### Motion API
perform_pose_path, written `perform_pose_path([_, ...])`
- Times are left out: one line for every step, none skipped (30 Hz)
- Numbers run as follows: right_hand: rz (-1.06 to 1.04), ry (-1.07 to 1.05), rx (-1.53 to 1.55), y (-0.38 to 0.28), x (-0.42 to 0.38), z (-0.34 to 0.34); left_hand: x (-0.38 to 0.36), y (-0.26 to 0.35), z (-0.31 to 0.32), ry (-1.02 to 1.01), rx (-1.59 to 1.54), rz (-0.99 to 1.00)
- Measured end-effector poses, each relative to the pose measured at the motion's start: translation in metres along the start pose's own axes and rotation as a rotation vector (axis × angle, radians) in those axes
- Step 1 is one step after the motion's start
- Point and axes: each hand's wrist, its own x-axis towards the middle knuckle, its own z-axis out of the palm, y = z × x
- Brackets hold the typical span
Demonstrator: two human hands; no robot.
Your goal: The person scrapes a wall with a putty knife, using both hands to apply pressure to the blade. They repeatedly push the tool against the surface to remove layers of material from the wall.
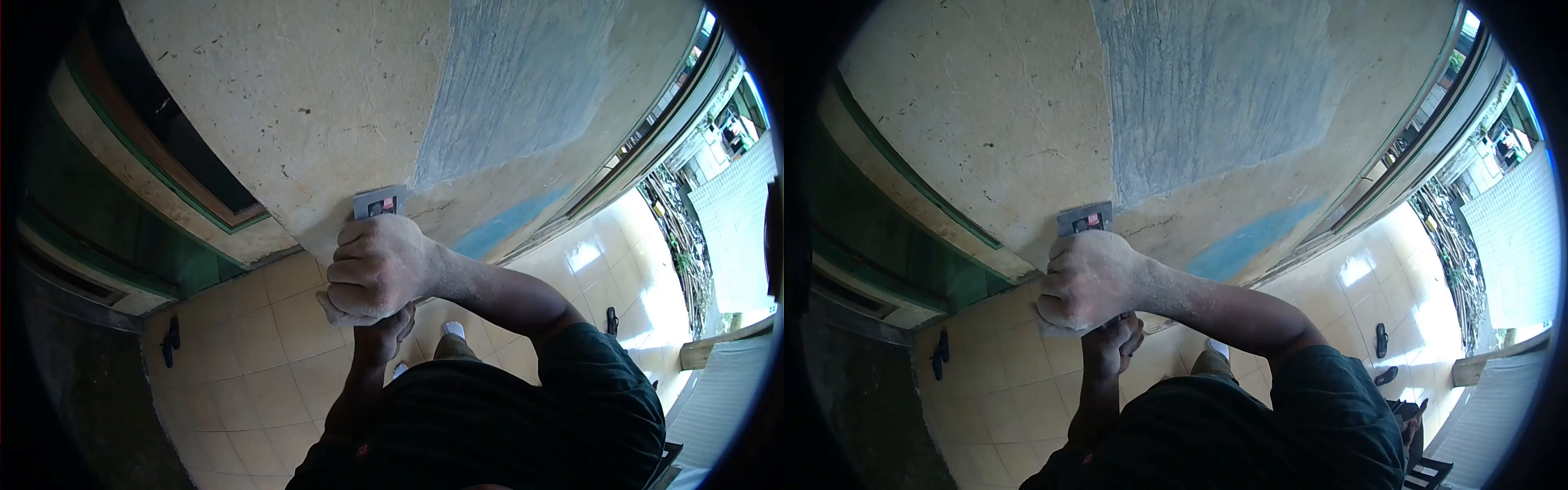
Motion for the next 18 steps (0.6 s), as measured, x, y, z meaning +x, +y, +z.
perform_pose_path([0.012, -0.035, 0.028, -0.003, -0.005, 0.001, -0.004, -0.002, -0.001, -0.004, -0.049, -0.079])
perform_pose_path([0.026, -0.068, 0.052, -0.004, -0.008, 0.002, -0.003, -0.002, 0.004, 0.018, -0.045, -0.063])
perform_pose_path([0.024, -0.066, 0.042, 0.000, -0.006, 0.002, -0.002, -0.002, 0.009, 0.044, -0.046, -0.048])
perform_pose_path([-0.005, -0.075, 0.013, 0.004, -0.004, 0.003, 0.002, 0.000, 0.010, 0.041, -0.047, -0.049])
perform_pose_path([-0.028, -0.084, -0.010, 0.006, -0.005, 0.004, 0.007, 0.002, 0.011, 0.034, -0.056, -0.043])
perform_pose_path([-0.019, -0.086, -0.001, 0.005, -0.004, 0.004, 0.008, 0.002, 0.011, 0.032, -0.068, -0.040])
perform_pose_path([-0.009, -0.080, -0.011, 0.005, -0.001, 0.001, 0.006, 0.002, 0.010, 0.041, -0.075, -0.044])
perform_pose_path([-0.003, -0.074, -0.025, 0.005, 0.001, -0.001, 0.006, 0.002, 0.008, 0.046, -0.049, -0.048])
perform_pose_path([-0.003, -0.077, -0.025, 0.002, 0.000, -0.001, 0.006, 0.003, 0.007, 0.046, -0.021, -0.050])
perform_pose_path([0.013, -0.053, 0.014, 0.000, -0.001, 0.000, 0.002, 0.005, 0.009, 0.052, 0.013, -0.037])
perform_pose_path([0.025, -0.027, 0.051, -0.001, -0.002, 0.000, -0.002, 0.004, 0.007, 0.045, 0.017, -0.030])
perform_pose_path([0.017, -0.022, 0.040, -0.002, -0.003, 0.002, -0.005, 0.003, 0.004, 0.023, -0.018, -0.072])
perform_pose_path([0.022, -0.051, 0.042, -0.002, -0.006, 0.004, -0.005, 0.001, 0.000, -0.001, -0.052, -0.115])
perform_pose_path([0.027, -0.083, 0.047, -0.001, -0.008, 0.005, -0.003, -0.004, -0.005, -0.003, -0.038, -0.121])
perform_pose_path([0.024, -0.082, 0.045, 0.002, -0.004, 0.004, 0.000, 0.001, -0.001, -0.004, -0.036, -0.118])
perform_pose_path([0.013, -0.066, 0.011, 0.005, 0.001, 0.003, 0.004, 0.010, 0.005, 0.038, 0.012, -0.080])
perform_pose_path([0.006, -0.051, -0.021, 0.006, 0.005, 0.001, 0.007, 0.014, 0.008, 0.082, 0.058, -0.046])
perform_pose_path([0.031, -0.035, -0.008, 0.005, 0.009, -0.002, 0.009, 0.018, 0.002, 0.046, 0.069, -0.093])
